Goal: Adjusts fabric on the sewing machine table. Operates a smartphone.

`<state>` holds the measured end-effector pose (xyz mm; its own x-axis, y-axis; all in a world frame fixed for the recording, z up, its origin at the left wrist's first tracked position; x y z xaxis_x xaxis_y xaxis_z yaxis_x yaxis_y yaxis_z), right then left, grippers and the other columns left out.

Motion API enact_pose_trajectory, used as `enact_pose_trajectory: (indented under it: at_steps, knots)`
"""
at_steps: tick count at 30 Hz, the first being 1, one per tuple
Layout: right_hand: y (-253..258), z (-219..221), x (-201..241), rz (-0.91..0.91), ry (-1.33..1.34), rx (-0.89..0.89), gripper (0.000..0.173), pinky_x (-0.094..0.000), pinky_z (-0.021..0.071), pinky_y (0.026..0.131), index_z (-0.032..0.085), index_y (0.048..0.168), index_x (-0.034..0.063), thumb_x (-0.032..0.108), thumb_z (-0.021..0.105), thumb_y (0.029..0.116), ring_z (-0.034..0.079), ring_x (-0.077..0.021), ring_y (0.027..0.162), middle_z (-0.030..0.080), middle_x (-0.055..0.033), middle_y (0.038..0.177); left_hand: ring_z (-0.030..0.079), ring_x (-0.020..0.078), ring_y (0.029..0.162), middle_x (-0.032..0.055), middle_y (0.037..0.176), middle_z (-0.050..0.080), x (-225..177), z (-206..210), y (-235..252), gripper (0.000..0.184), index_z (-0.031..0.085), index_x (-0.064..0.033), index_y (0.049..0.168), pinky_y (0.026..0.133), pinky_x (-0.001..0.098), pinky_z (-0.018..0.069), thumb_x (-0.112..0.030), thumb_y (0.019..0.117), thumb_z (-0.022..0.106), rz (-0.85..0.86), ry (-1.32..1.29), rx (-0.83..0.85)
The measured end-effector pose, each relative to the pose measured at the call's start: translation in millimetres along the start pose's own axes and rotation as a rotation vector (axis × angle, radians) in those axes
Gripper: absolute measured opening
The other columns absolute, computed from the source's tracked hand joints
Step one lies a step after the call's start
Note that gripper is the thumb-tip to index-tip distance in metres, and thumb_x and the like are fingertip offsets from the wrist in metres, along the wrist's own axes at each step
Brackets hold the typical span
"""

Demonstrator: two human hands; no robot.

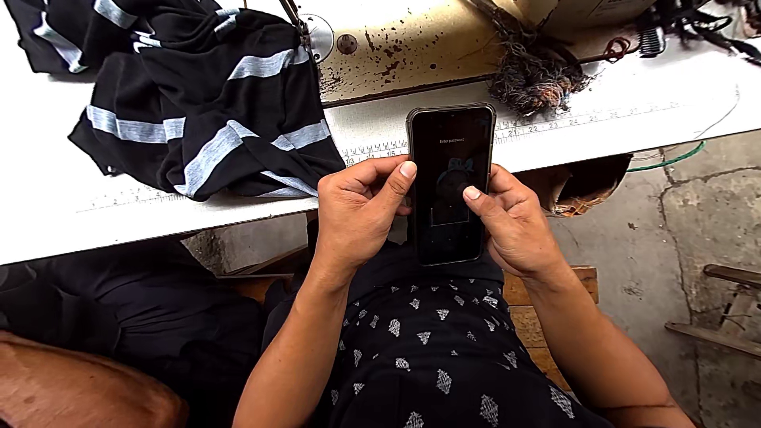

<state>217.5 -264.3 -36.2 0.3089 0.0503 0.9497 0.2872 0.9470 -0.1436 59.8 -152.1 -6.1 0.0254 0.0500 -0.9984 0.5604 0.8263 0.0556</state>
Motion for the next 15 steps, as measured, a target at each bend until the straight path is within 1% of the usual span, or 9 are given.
enact_pose_trajectory:
  at_steps: [1, 3, 5, 8, 15]
  knots:
    - [-0.3, 0.6, 0.1, -0.008, 0.026, 0.045, 0.029, -0.0308, 0.063, 0.077, 0.058, 0.132, 0.0079, 0.015, 0.059, 0.1034, 0.073, -0.0138, 0.09, 0.072, -0.0075, 0.106, 0.071, 0.0122, 0.068, 0.0059, 0.091, 0.074, 0.3, -0.9, 0.0, 0.016, 0.073, -0.0001, 0.112, 0.056, 0.0264, 0.0624, -0.007, 0.1008, 0.065, -0.002, -0.003, -0.004]
    - [-2.1, 1.9, 0.6, -0.009, 0.06, 0.126, 0.039, -0.0317, 0.0627, 0.082, 0.053, 0.138, 0.0096, 0.018, 0.063, 0.1007, 0.072, -0.0143, 0.097, 0.071, -0.007, 0.114, 0.071, 0.0118, 0.067, 0.0052, 0.09, 0.074, 0.9, -2.3, 0.1, 0.015, 0.073, -0.0011, 0.111, 0.055, 0.0261, 0.0623, -0.008, 0.101, 0.065, -0.01, 0.002, -0.011]
    - [-3.3, 2.8, 1.7, -0.023, 0.049, 0.155, 0.047, -0.0319, 0.0624, 0.084, 0.049, 0.142, 0.009, 0.013, 0.063, 0.0977, 0.072, -0.0148, 0.1, 0.071, -0.0072, 0.117, 0.071, 0.0114, 0.067, 0.0046, 0.089, 0.074, 1.3, -2.9, 0.2, 0.014, 0.073, -0.0019, 0.111, 0.054, 0.0258, 0.0622, -0.009, 0.1013, 0.064, -0.022, 0.0, -0.016]
    - [-3.6, 3.5, 3.2, -0.039, 0.034, 0.17, 0.053, -0.0324, 0.0616, 0.087, 0.045, 0.145, 0.0079, 0.008, 0.063, 0.0953, 0.071, -0.0148, 0.102, 0.069, -0.0074, 0.118, 0.071, 0.0114, 0.066, 0.0044, 0.088, 0.074, 1.9, -3.3, 1.0, 0.014, 0.073, -0.002, 0.11, 0.053, 0.0258, 0.0619, -0.009, 0.1014, 0.064, -0.025, -0.011, -0.023]
    - [-3.4, 6.4, 0.6, -0.038, 0.023, 0.163, 0.059, -0.0333, 0.0612, 0.089, 0.042, 0.148, 0.0075, 0.0, 0.058, 0.0912, 0.07, -0.0149, 0.104, 0.068, -0.007, 0.121, 0.072, 0.0123, 0.067, 0.0055, 0.09, 0.074, 2.5, -5.3, 0.7, 0.014, 0.073, -0.0018, 0.11, 0.054, 0.0269, 0.0622, -0.01, 0.1013, 0.065, -0.042, -0.029, -0.033]
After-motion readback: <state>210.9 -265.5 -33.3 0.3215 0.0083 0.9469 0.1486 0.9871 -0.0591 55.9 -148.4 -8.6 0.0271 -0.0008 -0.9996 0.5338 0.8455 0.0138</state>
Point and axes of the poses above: each hand's wrist, its own y-axis towards the middle knuckle, its own z-axis out of the palm, x = y × z, the point moved 6 cm from there along y, towards the middle knuckle
